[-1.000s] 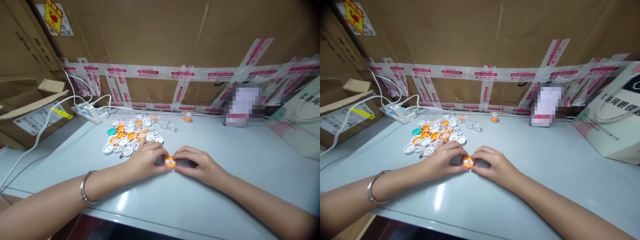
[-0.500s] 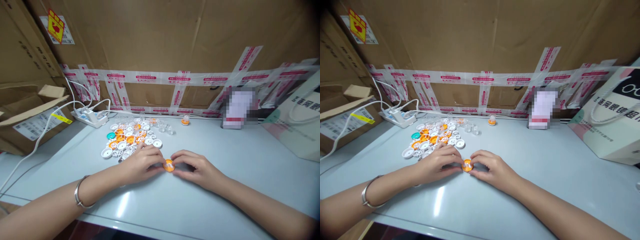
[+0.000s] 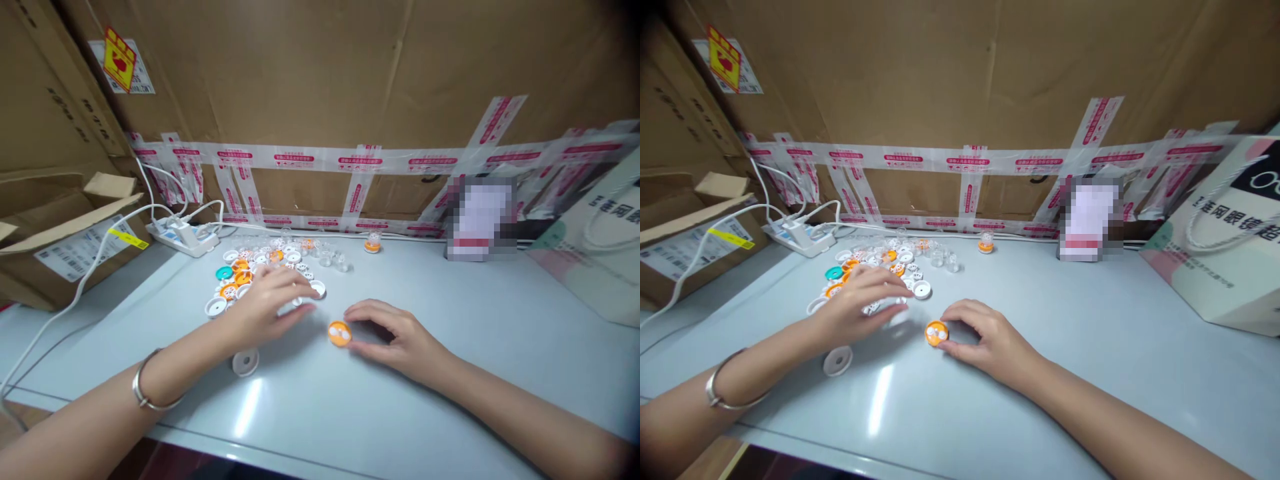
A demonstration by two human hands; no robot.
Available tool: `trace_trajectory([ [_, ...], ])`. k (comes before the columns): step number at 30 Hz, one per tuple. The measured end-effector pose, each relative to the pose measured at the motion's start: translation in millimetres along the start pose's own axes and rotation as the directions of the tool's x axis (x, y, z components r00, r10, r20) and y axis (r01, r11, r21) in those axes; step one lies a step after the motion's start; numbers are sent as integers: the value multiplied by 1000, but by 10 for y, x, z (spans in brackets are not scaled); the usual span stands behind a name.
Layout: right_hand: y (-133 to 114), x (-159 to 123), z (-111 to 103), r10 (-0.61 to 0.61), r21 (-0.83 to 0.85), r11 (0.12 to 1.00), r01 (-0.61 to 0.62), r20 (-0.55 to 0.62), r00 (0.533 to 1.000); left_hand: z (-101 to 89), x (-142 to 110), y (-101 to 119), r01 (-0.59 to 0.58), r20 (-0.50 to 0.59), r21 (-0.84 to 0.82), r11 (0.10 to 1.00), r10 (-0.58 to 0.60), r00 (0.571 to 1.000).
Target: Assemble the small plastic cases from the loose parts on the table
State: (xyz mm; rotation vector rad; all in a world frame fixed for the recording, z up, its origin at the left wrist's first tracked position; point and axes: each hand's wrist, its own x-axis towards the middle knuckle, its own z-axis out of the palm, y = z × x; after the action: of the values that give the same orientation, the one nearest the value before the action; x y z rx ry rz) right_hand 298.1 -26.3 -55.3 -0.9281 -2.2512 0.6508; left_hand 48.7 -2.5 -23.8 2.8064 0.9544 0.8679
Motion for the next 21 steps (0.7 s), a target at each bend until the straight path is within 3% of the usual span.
trace_trajectory([
  [3, -19, 14, -6, 69, -45, 997, -69, 9, 998, -190, 10, -215, 128, -87, 65, 990, -123, 989],
  [8, -28, 30, 2, 147, -82, 986, -144, 34, 989, -323, 2, -463, 254, 55, 166, 953, -266, 962],
  [13, -33, 16, -16, 179, -73, 982, -177, 27, 983, -338, 4, -469, 256, 255, 179, 950, -296, 920],
  [21, 1, 13, -63, 184, -65, 981, -183, 20, 983, -417, -37, -338, 299, 412, 139, 944, -330, 849],
])
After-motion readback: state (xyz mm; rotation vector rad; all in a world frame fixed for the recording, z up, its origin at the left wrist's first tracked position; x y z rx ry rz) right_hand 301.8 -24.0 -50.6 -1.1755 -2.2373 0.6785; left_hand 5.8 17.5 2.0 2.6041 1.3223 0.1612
